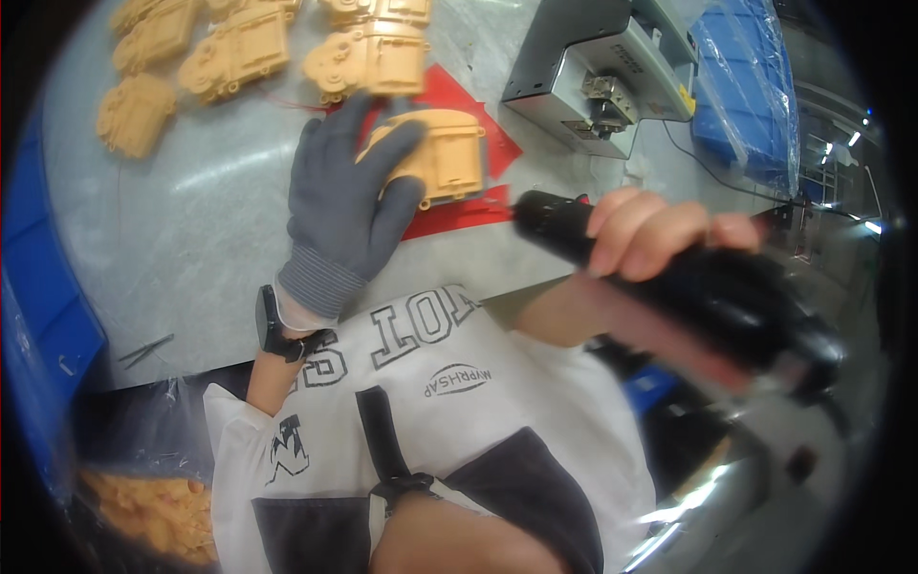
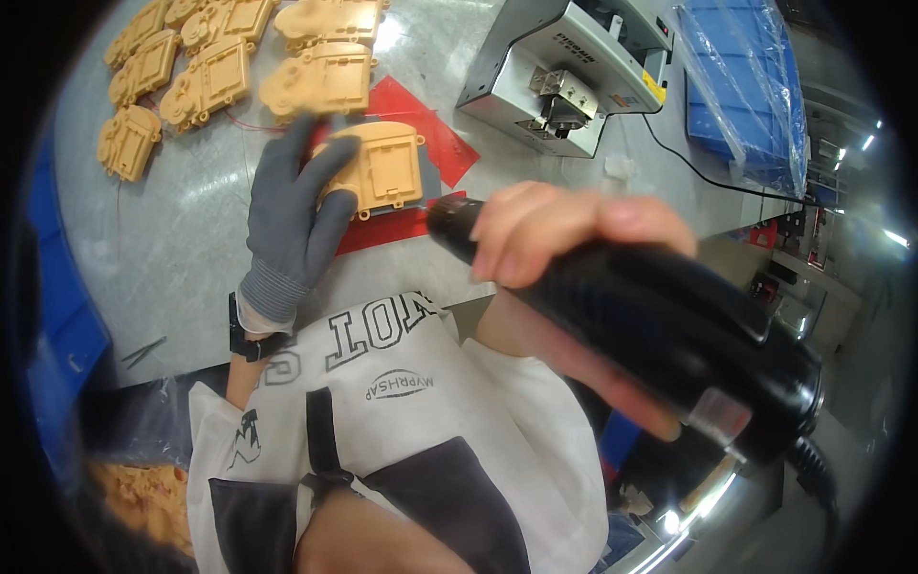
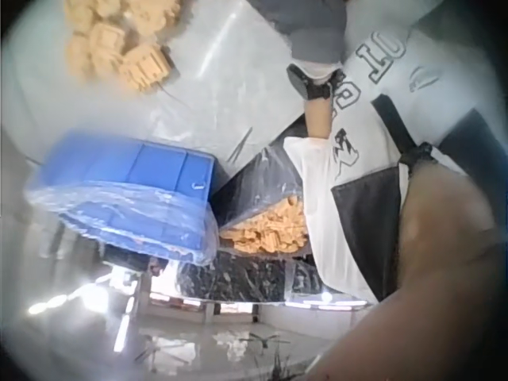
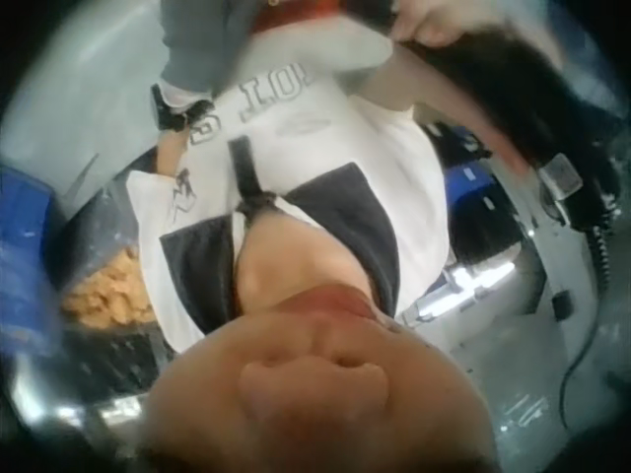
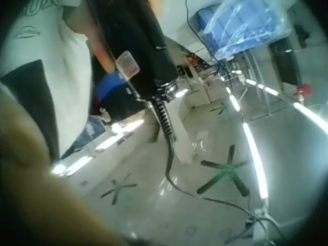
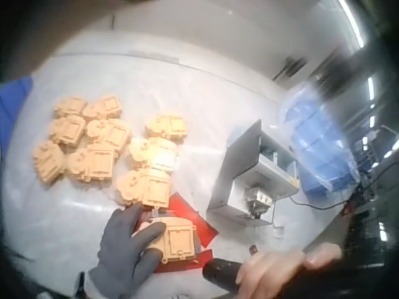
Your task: Using an electric screwdriver to assemble yellow plastic casings and moving components between bins.
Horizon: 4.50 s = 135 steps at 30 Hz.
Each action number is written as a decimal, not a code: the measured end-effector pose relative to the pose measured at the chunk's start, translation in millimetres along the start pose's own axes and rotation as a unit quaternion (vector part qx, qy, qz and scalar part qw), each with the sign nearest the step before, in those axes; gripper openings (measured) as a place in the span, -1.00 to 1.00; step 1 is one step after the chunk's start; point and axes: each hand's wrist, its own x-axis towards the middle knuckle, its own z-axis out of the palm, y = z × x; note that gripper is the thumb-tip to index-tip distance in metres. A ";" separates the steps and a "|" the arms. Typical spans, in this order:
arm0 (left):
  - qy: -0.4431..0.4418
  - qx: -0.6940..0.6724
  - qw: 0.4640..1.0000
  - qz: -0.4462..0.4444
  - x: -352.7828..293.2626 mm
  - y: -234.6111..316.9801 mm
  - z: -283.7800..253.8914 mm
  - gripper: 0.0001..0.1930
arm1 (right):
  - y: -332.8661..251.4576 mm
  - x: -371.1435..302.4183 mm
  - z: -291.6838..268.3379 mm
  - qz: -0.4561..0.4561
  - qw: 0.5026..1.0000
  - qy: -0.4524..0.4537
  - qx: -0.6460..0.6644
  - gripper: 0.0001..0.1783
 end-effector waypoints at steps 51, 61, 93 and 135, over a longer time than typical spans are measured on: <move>0.022 -0.257 0.937 -0.238 2.3 -0.9 12.1 -0.70 | 12.8 7.0 -11.8 0.000 0.992 -0.070 0.103 -0.06; 0.035 -0.226 0.959 -0.167 -5.0 -8.4 11.3 -0.69 | 34.9 0.5 27.9 0.026 0.994 -0.054 0.089 -0.12; 0.088 -0.252 0.951 -0.156 0.1 -9.4 5.1 -0.75 | 67.0 4.1 40.3 0.042 0.984 -0.150 0.088 0.00; 0.048 -0.231 0.963 -0.129 -2.9 -13.3 8.4 -0.63 | 81.3 46.9 22.8 0.007 0.999 0.011 0.046 0.19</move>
